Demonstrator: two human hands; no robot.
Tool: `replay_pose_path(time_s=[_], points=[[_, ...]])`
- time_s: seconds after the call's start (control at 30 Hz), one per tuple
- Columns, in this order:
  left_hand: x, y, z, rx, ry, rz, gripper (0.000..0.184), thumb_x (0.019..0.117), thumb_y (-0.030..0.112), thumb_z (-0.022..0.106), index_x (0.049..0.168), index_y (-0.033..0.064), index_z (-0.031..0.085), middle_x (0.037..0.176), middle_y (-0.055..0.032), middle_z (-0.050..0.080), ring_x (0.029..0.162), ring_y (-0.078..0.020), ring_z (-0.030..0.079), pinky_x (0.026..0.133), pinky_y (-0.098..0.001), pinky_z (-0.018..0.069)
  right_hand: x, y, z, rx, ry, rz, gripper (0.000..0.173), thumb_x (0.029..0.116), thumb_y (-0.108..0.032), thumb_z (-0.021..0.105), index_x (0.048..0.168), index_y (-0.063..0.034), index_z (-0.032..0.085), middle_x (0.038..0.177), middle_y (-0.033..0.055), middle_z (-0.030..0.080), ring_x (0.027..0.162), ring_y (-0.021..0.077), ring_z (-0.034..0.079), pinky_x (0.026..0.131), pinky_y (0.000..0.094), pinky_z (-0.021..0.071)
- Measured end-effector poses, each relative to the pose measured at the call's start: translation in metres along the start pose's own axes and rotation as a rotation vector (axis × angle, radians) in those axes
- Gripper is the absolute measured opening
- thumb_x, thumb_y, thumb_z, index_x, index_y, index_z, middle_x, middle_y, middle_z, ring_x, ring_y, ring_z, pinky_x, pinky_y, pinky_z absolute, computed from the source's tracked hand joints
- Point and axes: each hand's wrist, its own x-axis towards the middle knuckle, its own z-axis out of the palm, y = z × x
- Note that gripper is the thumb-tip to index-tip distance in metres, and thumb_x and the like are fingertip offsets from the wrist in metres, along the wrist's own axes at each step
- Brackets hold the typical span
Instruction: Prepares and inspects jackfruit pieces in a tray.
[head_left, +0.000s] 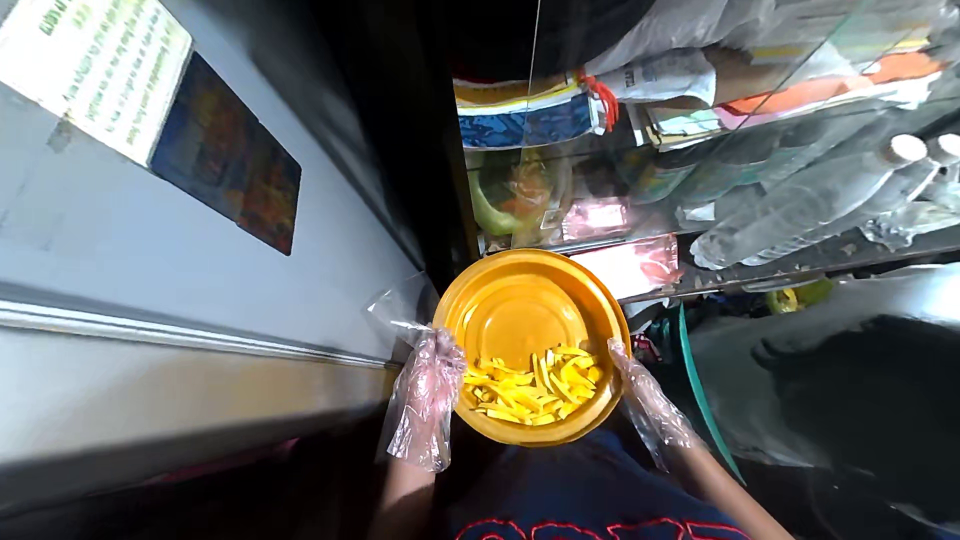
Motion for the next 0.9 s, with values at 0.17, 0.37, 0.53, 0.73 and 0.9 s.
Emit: replay_pose_path(time_s=[0.17,0.37,0.53,0.73,0.9], points=[[0.003,-0.005,-0.009,0.045,-0.006,-0.016,0.039,0.1120,0.019,0.028,0.092,0.0090,0.059,0.071,0.0009,0.063,0.061,-0.0062,0.063,0.058,-0.0189,0.0553,-0.002,-0.002,0.000,-0.062,0.012,0.013,0.058,0.1102,-0.046,0.036,0.152,-0.0063,0.043,0.136,0.0105,0.063,0.121,0.0140,0.063,0.102,0.0337,0.0534],[-0.003,-0.007,-0.004,0.218,-0.044,-0.027,0.034,0.1105,0.012,0.033,0.089,0.0062,0.060,0.070,0.0000,0.061,0.060,-0.0067,0.061,0.058,-0.0193,0.0538,-0.013,-0.042,-0.008,-0.545,0.302,-0.487,0.069,0.1017,-0.041,0.054,0.157,-0.0039,0.035,0.139,0.0204,0.059,0.123,0.0226,0.062,0.105,0.0415,0.0501],[-0.002,-0.012,0.010,0.479,-0.218,-0.022,0.033,0.1114,0.017,0.032,0.100,0.0049,0.061,0.079,0.0014,0.061,0.070,-0.0059,0.059,0.069,-0.0199,0.0526,-0.028,-0.096,0.035,-0.376,0.105,-0.673,0.055,0.0975,-0.033,0.063,0.141,-0.0011,0.053,0.127,0.0117,0.065,0.109,0.0111,0.065,0.094,0.0308,0.0553],[0.012,-0.027,0.016,0.525,-0.335,-0.023,0.030,0.1111,0.019,0.036,0.105,0.0040,0.061,0.080,0.0004,0.061,0.071,-0.0073,0.060,0.069,-0.0215,0.0529,-0.009,-0.114,0.104,-0.486,-0.331,-0.444,0.054,0.0976,-0.029,0.069,0.145,-0.0090,0.053,0.121,0.0107,0.068,0.099,0.0164,0.068,0.087,0.0379,0.0569],[0.019,-0.015,0.010,0.569,-0.449,-0.083,0.092,0.1027,0.064,0.001,0.138,-0.0059,0.049,0.120,-0.0153,0.065,0.101,-0.0209,0.067,0.087,-0.0369,0.0561,0.002,-0.112,0.111,-0.350,-0.281,-0.368,0.011,0.1024,-0.014,0.060,0.104,-0.0055,0.066,0.081,-0.0003,0.064,0.068,0.0055,0.059,0.067,0.0246,0.0524]])
